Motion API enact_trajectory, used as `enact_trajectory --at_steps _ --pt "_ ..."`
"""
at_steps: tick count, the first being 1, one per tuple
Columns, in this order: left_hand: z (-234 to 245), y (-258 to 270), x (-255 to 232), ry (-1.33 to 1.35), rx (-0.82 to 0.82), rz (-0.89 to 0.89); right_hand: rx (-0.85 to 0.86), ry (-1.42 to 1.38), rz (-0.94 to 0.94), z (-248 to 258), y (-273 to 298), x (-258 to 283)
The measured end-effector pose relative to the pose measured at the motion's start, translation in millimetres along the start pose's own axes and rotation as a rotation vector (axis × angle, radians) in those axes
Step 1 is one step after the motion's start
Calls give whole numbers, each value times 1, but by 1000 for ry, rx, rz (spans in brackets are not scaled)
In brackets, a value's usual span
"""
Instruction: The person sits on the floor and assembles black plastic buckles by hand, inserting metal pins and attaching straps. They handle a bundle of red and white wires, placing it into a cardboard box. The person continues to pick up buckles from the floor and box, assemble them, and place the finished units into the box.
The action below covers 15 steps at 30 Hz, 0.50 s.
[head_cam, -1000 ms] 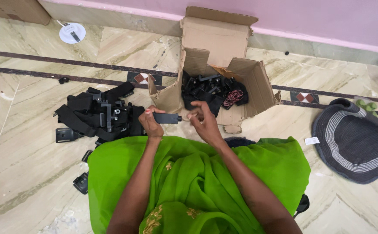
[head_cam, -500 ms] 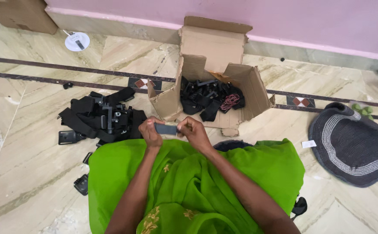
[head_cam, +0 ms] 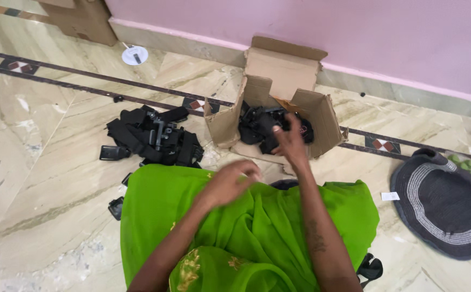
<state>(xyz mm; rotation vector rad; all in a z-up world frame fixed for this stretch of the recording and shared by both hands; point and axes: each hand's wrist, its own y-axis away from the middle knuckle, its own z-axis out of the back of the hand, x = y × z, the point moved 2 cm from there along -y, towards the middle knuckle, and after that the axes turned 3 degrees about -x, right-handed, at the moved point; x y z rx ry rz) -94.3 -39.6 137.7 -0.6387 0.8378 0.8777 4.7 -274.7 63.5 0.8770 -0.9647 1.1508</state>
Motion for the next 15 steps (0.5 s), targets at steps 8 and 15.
enact_trajectory --at_steps 8,15 --pt "-5 80 -133 514 290 -778 120 667 184 -13 12 -17" --pt "-18 99 -151 517 241 -773 419 913 157 -34 23 -28"
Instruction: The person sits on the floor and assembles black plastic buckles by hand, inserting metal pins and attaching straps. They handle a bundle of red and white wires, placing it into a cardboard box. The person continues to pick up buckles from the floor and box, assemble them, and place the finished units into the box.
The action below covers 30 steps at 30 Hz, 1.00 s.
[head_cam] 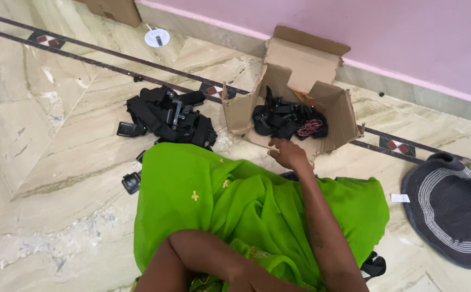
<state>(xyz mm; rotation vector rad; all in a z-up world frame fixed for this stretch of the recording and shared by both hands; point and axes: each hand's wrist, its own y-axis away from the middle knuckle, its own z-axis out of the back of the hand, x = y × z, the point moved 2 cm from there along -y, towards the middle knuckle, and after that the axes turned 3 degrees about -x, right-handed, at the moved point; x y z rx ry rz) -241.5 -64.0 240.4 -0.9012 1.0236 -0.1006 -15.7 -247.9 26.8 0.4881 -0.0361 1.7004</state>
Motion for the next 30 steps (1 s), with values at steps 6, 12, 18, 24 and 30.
enact_trajectory --at_steps 6,12,18,24,30 --pt "-12 13 3 -28 -25 40 18 16 49 4 9 1" --pt "0 28 22 -53 -11 51 89 -59 125 6 16 18" --pt "-12 26 13 -92 -13 87 185 -170 235 -3 17 25" --pt "2 25 67 -386 -50 231 260 -256 188 -4 22 28" --pt "245 117 179 -1368 -583 1127 234 -87 172 -7 13 20"
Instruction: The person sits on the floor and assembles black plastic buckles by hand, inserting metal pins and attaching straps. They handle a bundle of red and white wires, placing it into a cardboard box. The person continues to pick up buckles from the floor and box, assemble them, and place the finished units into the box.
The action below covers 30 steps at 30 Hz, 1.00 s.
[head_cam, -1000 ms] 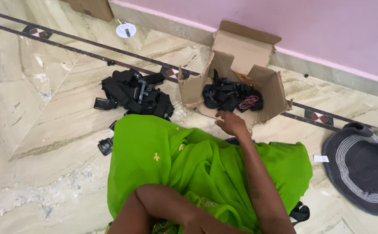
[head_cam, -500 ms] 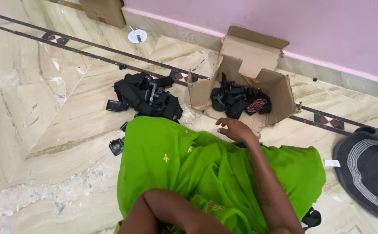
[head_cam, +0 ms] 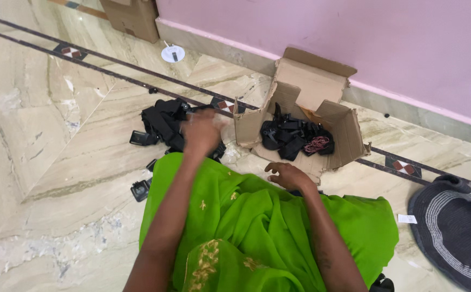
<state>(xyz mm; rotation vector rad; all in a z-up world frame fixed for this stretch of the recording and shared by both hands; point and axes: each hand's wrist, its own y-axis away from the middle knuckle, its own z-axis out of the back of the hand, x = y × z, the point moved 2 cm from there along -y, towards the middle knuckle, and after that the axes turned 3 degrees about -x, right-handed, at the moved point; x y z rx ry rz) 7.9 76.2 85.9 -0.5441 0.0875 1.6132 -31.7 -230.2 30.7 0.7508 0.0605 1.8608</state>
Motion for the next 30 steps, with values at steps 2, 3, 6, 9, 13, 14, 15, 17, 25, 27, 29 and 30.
enact_trajectory --at_steps 2,3,6,9,13,14,15,17,25,27,29,30 --pt "-23 -21 55 -148 -80 126 -8 21 17 -4 -4 -4" --pt "-35 -22 71 -109 -94 162 -9 16 18 -6 -6 -6" --pt "-61 -13 80 -243 -239 -6 -8 9 43 -11 -11 -10" --pt "-59 -3 64 -249 -288 40 -3 22 61 -13 -10 -12" --pt "2 8 42 147 -415 69 -21 -13 32 -3 -4 -5" --pt "23 11 41 318 -386 81 -64 -96 74 1 -2 -1" --pt "43 15 35 490 -354 92 -107 -179 117 5 0 4" --pt "78 25 20 966 -292 66 -213 -367 201 15 3 14" --pt "113 45 -30 1363 348 -263 -603 -1014 633 52 34 50" --pt "77 40 -53 1371 596 -244 -438 -1197 705 52 39 58" --pt "38 39 -70 1440 727 -162 -425 -1069 645 43 39 64" --pt "21 40 -73 1475 790 -112 -478 -852 544 35 39 66"
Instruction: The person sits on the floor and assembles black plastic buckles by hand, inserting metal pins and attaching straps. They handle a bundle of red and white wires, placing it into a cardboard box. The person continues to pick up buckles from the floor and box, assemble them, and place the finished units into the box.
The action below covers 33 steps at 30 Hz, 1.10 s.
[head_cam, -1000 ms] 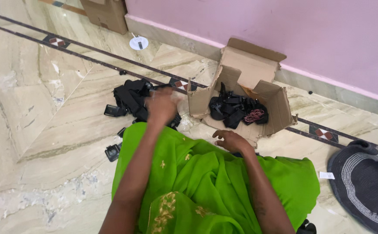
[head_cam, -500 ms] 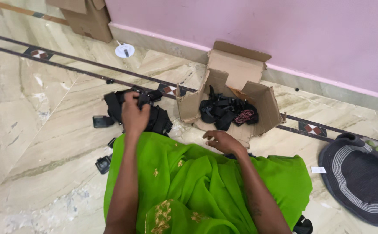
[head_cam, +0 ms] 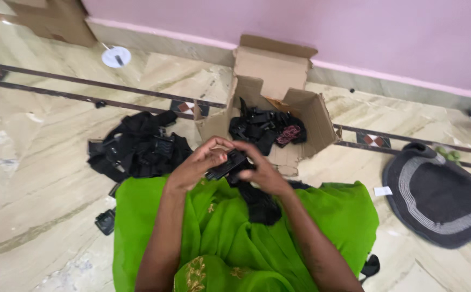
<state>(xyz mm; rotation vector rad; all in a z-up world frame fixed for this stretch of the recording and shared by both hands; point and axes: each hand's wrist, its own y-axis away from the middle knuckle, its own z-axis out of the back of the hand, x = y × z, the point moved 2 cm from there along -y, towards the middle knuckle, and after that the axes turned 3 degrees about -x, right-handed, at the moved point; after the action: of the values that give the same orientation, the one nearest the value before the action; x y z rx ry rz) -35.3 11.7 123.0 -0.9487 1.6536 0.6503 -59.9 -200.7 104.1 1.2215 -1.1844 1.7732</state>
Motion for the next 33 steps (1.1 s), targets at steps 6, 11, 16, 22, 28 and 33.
enact_trajectory --at_steps 6,11,16,22,28,33 --pt "21 -24 59 316 33 -74 -347 -106 -346 -23 -3 -47" --pt "27 -39 99 26 -240 -125 -439 -4 -318 -36 -5 -67" --pt "41 -47 118 208 -430 -137 -308 -30 -242 -35 -4 -61" --pt "59 -40 114 191 -378 -167 -162 30 -247 -35 -10 -58" --pt "47 -41 116 42 -430 -155 -303 281 -249 -18 -9 -51" --pt "39 -40 114 -112 -560 -205 -377 362 -72 -10 -5 -39"
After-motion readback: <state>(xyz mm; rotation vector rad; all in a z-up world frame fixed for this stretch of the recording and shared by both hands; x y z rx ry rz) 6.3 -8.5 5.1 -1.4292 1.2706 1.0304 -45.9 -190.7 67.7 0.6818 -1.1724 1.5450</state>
